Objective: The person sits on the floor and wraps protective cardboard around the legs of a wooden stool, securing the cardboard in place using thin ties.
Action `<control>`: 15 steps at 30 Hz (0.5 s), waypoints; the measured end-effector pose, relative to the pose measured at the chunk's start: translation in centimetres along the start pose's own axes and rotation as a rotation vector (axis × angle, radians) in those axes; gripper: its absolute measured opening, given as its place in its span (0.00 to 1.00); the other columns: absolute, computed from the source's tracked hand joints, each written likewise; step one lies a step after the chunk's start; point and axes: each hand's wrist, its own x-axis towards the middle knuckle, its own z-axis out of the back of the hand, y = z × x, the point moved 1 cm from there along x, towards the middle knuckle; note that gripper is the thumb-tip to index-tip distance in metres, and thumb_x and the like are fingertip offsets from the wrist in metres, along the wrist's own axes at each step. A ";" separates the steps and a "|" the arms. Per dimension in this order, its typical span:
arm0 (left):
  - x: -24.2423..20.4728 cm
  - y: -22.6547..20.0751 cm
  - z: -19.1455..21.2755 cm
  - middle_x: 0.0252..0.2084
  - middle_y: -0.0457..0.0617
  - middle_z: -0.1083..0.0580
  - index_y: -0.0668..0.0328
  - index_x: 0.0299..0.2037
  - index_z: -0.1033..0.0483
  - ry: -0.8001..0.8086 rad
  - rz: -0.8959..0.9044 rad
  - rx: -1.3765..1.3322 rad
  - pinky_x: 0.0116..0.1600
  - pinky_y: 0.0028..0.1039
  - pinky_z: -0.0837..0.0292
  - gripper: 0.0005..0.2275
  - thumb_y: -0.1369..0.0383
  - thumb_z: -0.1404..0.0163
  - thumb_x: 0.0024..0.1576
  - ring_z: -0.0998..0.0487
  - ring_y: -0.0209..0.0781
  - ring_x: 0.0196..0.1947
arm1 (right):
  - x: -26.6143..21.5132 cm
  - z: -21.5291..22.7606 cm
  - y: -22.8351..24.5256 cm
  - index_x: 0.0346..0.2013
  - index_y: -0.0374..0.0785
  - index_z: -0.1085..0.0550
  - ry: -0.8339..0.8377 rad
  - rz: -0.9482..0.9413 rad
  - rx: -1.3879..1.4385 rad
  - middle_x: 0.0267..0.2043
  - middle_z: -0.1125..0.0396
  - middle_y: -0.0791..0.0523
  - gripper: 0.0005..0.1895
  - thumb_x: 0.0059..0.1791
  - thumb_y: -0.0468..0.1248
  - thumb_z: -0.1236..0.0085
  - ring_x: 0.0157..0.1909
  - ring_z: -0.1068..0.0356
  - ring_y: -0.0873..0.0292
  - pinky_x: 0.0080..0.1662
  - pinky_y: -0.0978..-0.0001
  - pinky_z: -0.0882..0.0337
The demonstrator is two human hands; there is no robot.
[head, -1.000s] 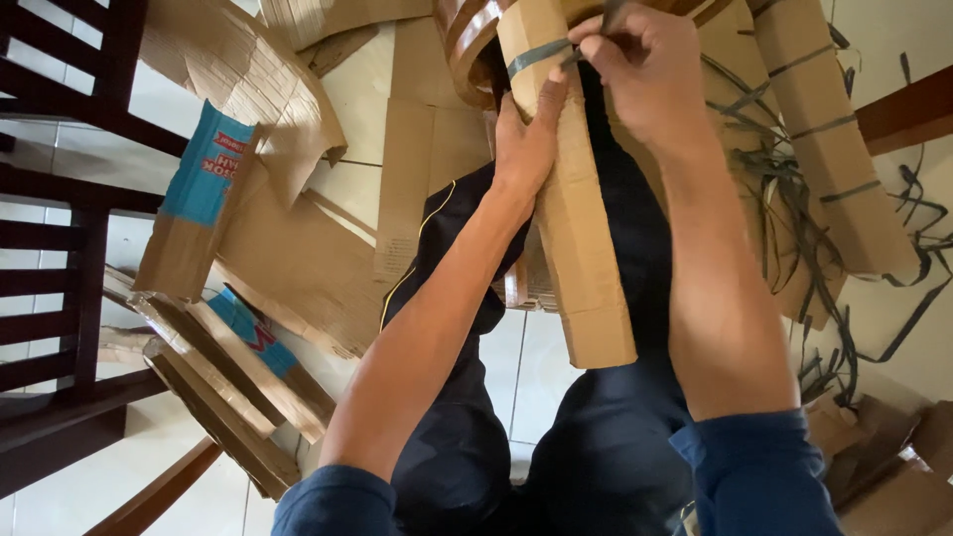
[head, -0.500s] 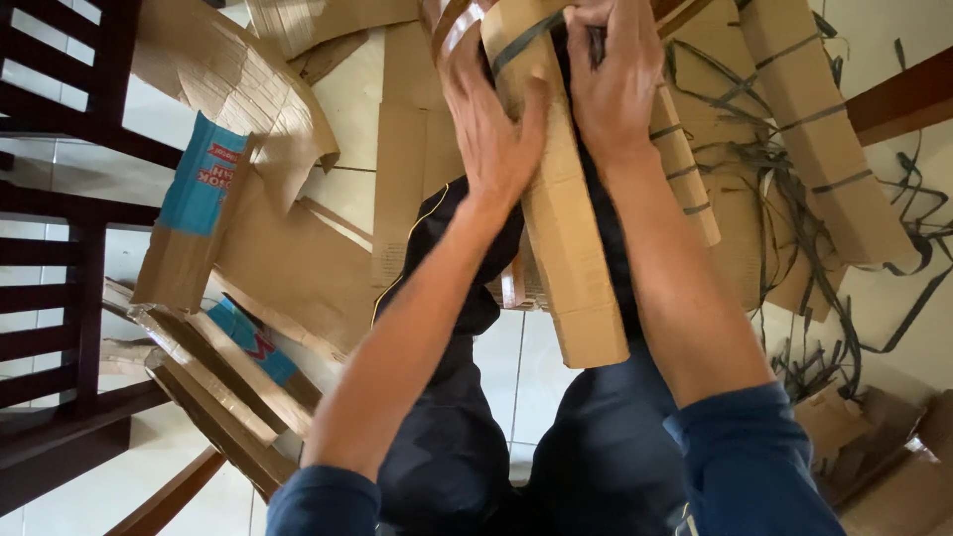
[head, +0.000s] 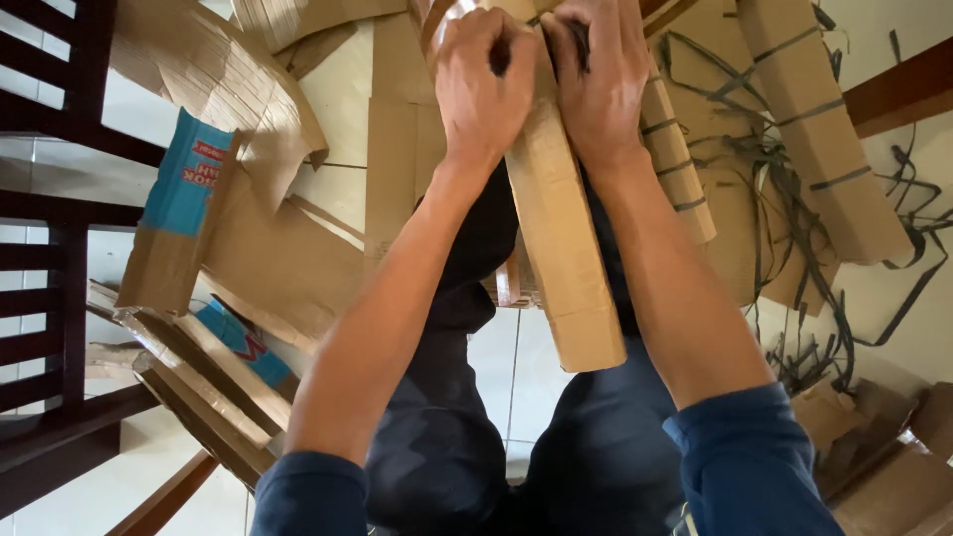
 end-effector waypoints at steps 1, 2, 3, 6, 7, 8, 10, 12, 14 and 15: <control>0.0 0.5 -0.2 0.25 0.47 0.29 0.62 0.27 0.27 0.004 0.091 -0.010 0.37 0.32 0.32 0.06 0.69 0.51 0.53 0.32 0.44 0.28 | 0.3 0.0 0.3 0.39 0.29 0.29 -0.020 0.033 -0.012 0.39 0.33 0.49 0.07 0.52 0.23 0.38 0.37 0.35 0.48 0.42 0.57 0.32; 0.1 0.9 -0.5 0.24 0.48 0.27 0.64 0.24 0.24 0.010 0.181 -0.021 0.35 0.32 0.31 0.13 0.65 0.55 0.56 0.30 0.43 0.26 | 0.5 0.1 0.6 0.37 0.30 0.29 -0.040 0.066 -0.026 0.37 0.32 0.51 0.07 0.51 0.22 0.38 0.37 0.36 0.50 0.43 0.60 0.32; 0.4 0.9 -0.5 0.24 0.48 0.27 0.64 0.24 0.24 0.009 0.178 -0.023 0.35 0.32 0.31 0.13 0.65 0.55 0.56 0.30 0.43 0.26 | 0.6 0.0 0.4 0.37 0.30 0.29 -0.042 0.068 -0.027 0.37 0.32 0.51 0.07 0.51 0.22 0.38 0.37 0.36 0.50 0.43 0.60 0.32; 0.7 0.4 -0.5 0.17 0.44 0.32 0.65 0.17 0.26 0.027 0.371 -0.063 0.25 0.27 0.35 0.21 0.56 0.53 0.56 0.35 0.35 0.16 | 0.4 0.0 0.2 0.36 0.29 0.28 -0.036 0.088 -0.016 0.36 0.33 0.51 0.08 0.51 0.22 0.36 0.37 0.36 0.52 0.42 0.61 0.32; 0.8 -0.1 -0.4 0.19 0.42 0.30 0.63 0.20 0.22 0.056 0.505 -0.169 0.29 0.23 0.33 0.19 0.55 0.52 0.55 0.34 0.32 0.20 | 0.4 0.0 0.3 0.37 0.29 0.29 -0.039 0.087 -0.006 0.36 0.33 0.51 0.08 0.51 0.21 0.36 0.36 0.36 0.51 0.42 0.60 0.32; 1.0 -0.5 -0.3 0.21 0.39 0.27 0.61 0.23 0.19 0.087 0.637 -0.278 0.33 0.20 0.32 0.17 0.55 0.50 0.53 0.32 0.29 0.24 | 0.5 0.0 0.4 0.38 0.29 0.30 -0.041 0.086 0.003 0.37 0.33 0.51 0.09 0.51 0.20 0.37 0.36 0.36 0.51 0.42 0.60 0.32; 0.6 0.0 -0.6 0.26 0.41 0.26 0.62 0.30 0.17 0.074 0.706 -0.374 0.37 0.20 0.31 0.14 0.58 0.48 0.54 0.29 0.30 0.28 | 0.4 -0.1 0.3 0.38 0.29 0.29 -0.036 0.079 0.005 0.37 0.32 0.52 0.09 0.50 0.20 0.36 0.36 0.35 0.52 0.41 0.61 0.32; 0.2 0.5 -1.0 0.31 0.43 0.24 0.63 0.36 0.15 0.063 0.775 -0.470 0.41 0.20 0.29 0.12 0.62 0.46 0.55 0.26 0.30 0.33 | 0.1 -0.2 0.0 0.38 0.30 0.28 -0.032 0.070 0.007 0.37 0.32 0.52 0.10 0.49 0.20 0.34 0.36 0.35 0.53 0.41 0.62 0.31; -0.3 1.0 -1.3 0.38 0.51 0.20 0.66 0.43 0.18 -0.017 0.763 -0.470 0.46 0.25 0.27 0.14 0.63 0.50 0.57 0.22 0.37 0.38 | -0.3 -0.3 -0.4 0.39 0.29 0.25 -0.009 0.034 -0.052 0.35 0.31 0.51 0.08 0.50 0.22 0.33 0.31 0.36 0.55 0.35 0.64 0.34; -0.7 1.4 -1.3 0.38 0.51 0.20 0.66 0.43 0.18 -0.017 0.763 -0.469 0.46 0.25 0.27 0.14 0.63 0.50 0.57 0.22 0.37 0.38 | -0.3 0.0 -0.5 0.39 0.29 0.25 -0.009 0.034 -0.052 0.35 0.31 0.51 0.08 0.50 0.22 0.33 0.31 0.36 0.55 0.35 0.64 0.34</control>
